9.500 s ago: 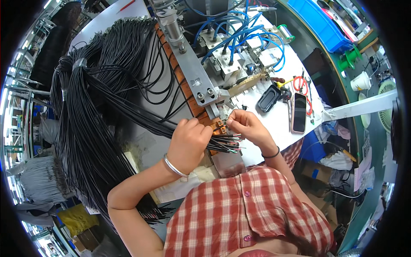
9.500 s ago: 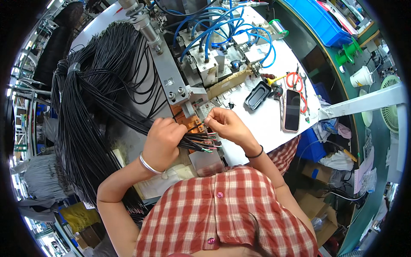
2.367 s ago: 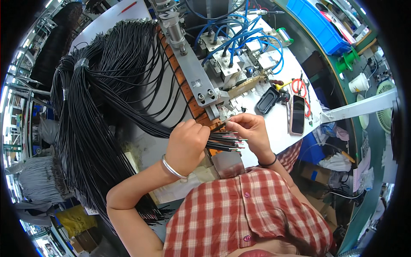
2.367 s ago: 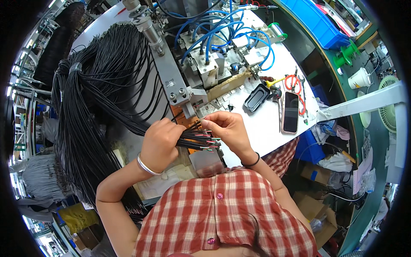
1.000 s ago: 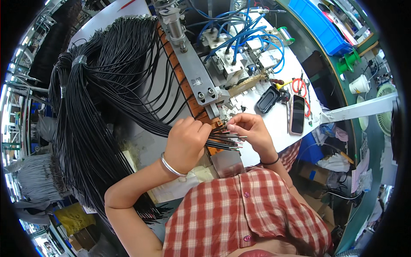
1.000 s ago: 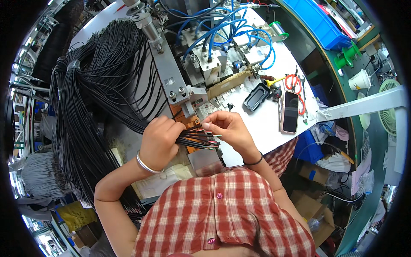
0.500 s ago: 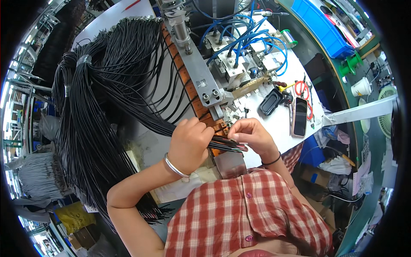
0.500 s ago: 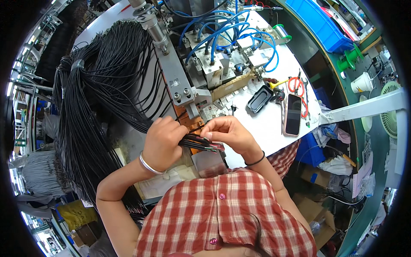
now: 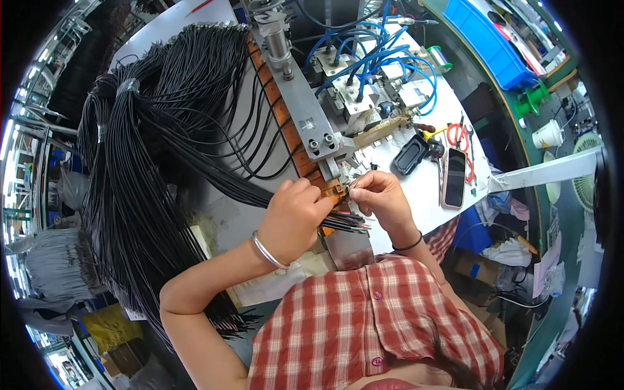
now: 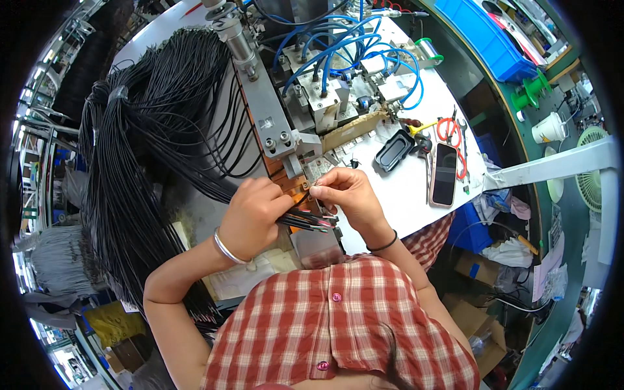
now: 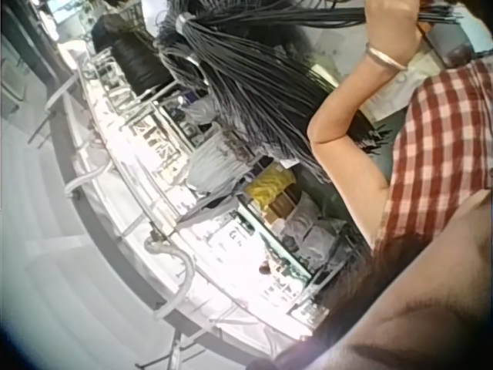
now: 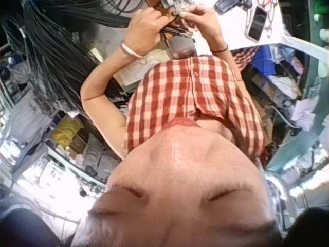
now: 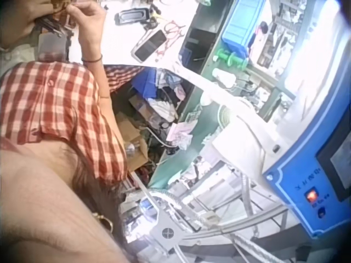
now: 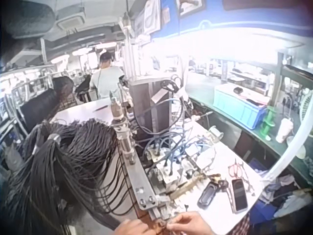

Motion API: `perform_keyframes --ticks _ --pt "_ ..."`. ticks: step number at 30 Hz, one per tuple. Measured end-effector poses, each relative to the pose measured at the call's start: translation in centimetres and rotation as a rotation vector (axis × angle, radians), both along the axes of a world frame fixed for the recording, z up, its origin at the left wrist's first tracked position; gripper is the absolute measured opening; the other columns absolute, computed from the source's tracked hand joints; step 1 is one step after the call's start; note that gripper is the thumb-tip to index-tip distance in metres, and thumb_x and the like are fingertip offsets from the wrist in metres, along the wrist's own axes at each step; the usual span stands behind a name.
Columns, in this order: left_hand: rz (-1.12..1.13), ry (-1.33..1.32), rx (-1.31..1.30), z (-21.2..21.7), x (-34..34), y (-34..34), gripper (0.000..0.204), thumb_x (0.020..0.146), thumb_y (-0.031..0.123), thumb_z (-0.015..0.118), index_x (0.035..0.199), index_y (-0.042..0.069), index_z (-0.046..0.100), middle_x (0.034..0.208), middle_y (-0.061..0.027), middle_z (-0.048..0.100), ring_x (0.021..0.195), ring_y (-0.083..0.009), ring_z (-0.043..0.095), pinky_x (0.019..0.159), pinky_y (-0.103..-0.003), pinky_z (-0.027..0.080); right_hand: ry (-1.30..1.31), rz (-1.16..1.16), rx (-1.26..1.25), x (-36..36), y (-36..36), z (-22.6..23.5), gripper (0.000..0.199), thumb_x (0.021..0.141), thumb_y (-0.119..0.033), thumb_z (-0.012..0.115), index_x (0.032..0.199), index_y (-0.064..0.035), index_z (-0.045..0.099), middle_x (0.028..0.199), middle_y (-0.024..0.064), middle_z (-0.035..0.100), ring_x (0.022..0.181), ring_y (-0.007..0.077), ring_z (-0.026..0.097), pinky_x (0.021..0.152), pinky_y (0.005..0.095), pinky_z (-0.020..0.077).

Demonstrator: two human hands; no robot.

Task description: The person arranges a bundle of cables on a workbench, aligns wire ends into a machine fixture by hand, trims the wires using scissors, and inserts more wire leads into the fixture.

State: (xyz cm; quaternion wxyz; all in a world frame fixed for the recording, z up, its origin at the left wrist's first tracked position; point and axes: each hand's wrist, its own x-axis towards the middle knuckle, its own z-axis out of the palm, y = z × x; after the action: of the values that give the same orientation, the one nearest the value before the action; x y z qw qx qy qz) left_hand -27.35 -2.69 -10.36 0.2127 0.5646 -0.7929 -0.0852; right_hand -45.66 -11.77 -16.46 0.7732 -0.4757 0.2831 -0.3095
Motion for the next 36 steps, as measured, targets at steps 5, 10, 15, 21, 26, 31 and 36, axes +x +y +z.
perform_keyframes --ticks 5,10,15,21,26,31,36 --pt "-0.046 0.011 -0.006 -0.2 0.1 0.0 0.017 0.060 -0.003 0.056 0.075 0.004 0.058 0.072 -0.0074 0.052 0.075 -0.0263 0.049 0.069 -0.037 0.037 0.193 -0.104 -0.481 0.4 -0.2 -0.6 0.009 0.083 -0.008 0.068 0.079 -0.0010 0.064 0.068 0.0008 0.061 0.051 0.0022 0.048 0.044 0.0164 0.0348" --pt "0.031 0.008 -0.086 -0.1 0.1 -0.2 0.019 0.060 -0.004 0.056 0.077 0.005 0.056 0.071 -0.0074 0.051 0.074 -0.0263 0.049 0.069 -0.036 0.037 0.277 -0.007 -0.173 -0.1 -0.7 -0.5 0.012 0.087 -0.012 0.064 0.079 -0.0027 0.061 0.066 -0.0010 0.058 0.049 0.0025 0.045 0.043 0.0174 0.0344" --pt "0.054 -0.023 -0.020 0.3 0.2 -0.1 0.019 0.060 -0.004 0.055 0.077 0.005 0.053 0.069 -0.0071 0.051 0.073 -0.0261 0.050 0.069 -0.037 0.036 0.168 0.115 0.077 -0.1 -1.1 -1.2 0.014 0.090 -0.016 0.059 0.082 -0.0052 0.056 0.062 -0.0040 0.052 0.047 0.0018 0.038 0.041 0.0179 0.0292" --pt "0.049 -0.070 -0.014 -0.9 0.1 0.1 0.021 0.057 -0.005 0.054 0.075 0.006 0.050 0.067 -0.0069 0.051 0.072 -0.0265 0.050 0.068 -0.037 0.036 0.113 0.235 0.109 -0.4 -1.8 -1.4 0.012 0.090 -0.016 0.057 0.082 -0.0071 0.054 0.060 -0.0065 0.045 0.048 0.0003 0.033 0.041 0.0176 0.0233" --pt "0.052 -0.044 -0.046 -0.2 0.2 -0.2 0.021 0.056 -0.004 0.054 0.074 0.006 0.049 0.066 -0.0068 0.050 0.072 -0.0267 0.049 0.069 -0.037 0.036 0.083 0.128 0.099 0.0 -1.0 -1.5 0.011 0.089 -0.015 0.057 0.082 -0.0082 0.054 0.060 -0.0073 0.044 0.048 -0.0002 0.034 0.041 0.0173 0.0233" --pt "0.069 -0.030 -0.040 0.3 0.2 -0.1 0.022 0.055 -0.005 0.054 0.073 0.006 0.048 0.066 -0.0066 0.050 0.072 -0.0266 0.049 0.069 -0.037 0.036 0.083 0.115 0.161 0.3 -0.9 -1.0 0.010 0.089 -0.016 0.058 0.083 -0.0087 0.055 0.060 -0.0077 0.044 0.048 -0.0006 0.033 0.041 0.0171 0.0234" --pt "0.070 -0.072 -0.019 0.0 0.1 0.0 0.021 0.056 -0.004 0.056 0.073 0.006 0.049 0.066 -0.0068 0.050 0.072 -0.0264 0.050 0.069 -0.037 0.037 0.201 0.217 0.068 -0.4 -1.8 0.0 0.012 0.089 -0.015 0.057 0.081 -0.0074 0.054 0.062 -0.0084 0.045 0.049 -0.0009 0.033 0.042 0.0166 0.0221"
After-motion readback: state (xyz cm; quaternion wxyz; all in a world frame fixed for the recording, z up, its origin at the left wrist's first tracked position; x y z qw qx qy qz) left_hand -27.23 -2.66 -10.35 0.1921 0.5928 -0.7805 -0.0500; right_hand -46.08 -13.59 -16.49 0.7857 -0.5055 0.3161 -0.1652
